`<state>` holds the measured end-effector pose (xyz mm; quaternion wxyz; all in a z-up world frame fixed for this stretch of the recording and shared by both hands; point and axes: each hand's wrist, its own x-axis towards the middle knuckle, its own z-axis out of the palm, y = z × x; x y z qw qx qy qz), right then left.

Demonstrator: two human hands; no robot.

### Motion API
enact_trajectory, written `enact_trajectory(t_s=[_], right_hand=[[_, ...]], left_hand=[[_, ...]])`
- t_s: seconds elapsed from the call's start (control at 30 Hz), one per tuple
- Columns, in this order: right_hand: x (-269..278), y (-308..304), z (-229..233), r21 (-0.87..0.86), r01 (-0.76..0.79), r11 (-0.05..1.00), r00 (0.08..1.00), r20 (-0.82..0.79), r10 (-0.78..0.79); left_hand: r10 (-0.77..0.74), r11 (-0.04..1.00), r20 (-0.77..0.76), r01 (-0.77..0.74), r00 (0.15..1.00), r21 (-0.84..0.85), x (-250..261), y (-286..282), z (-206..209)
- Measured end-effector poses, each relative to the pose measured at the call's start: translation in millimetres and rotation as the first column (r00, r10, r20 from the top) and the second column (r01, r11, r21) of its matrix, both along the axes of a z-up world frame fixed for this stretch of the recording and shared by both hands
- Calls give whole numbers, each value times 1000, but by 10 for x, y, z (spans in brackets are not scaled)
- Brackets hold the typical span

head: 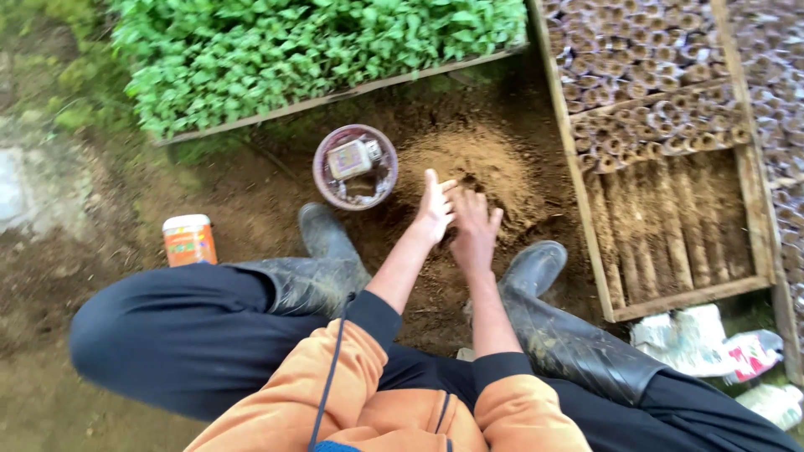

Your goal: The person sits on the ground and fills small plastic seedling pots with soil by hand. They scoop soil from a pile, pack it into the pots, and place the filled pots into a wooden tray. The person repeats this process multiple times.

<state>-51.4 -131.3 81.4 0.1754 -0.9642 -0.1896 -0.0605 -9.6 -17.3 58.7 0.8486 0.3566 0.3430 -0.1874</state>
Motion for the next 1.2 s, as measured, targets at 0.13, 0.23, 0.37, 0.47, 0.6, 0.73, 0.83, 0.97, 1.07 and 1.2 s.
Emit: enact_trajectory(t_s=[0.13,0.23,0.37,0.47,0.6,0.73,0.83,0.97,1.07,1.2], right_hand=[[16,-106,-501,349,181,919,979,26,-203],[267,-271,-424,588,795,-149,603,-791,104],[695,-629,363,294,866,-405,493,-640,589],[810,-895,222,565,747,-350,662,-684,307],[773,-826,258,549,783,-293,604,-784,145],[788,-506,342,494,846,-201,526,-835,162],[749,-45,948,550,831,84,548,-835,41],[683,288,1222,482,792,374,522,-853,-7],[586,570,1152,418,718,557,534,-844,-55],[344,908,547,460,464,757,623,-777,91]], left_hand=[[-2,997,40,-1,999,72,46,-135,78],[-110,930,510,-93,853,357,9,-250,-44],[-913,152,27,279,407,948,-154,-40,500],[-886,169,-49,419,461,892,-124,209,650],[-603,240,-48,238,796,941,-96,843,296],[-246,37,-236,253,940,967,-305,1630,123],[-69,38,-503,506,861,861,-371,2109,-566],[-12,66,-505,505,863,861,-467,2059,-508],[13,39,-497,497,867,867,-477,2032,-583],[74,-18,-421,423,904,906,-440,1958,-570]])
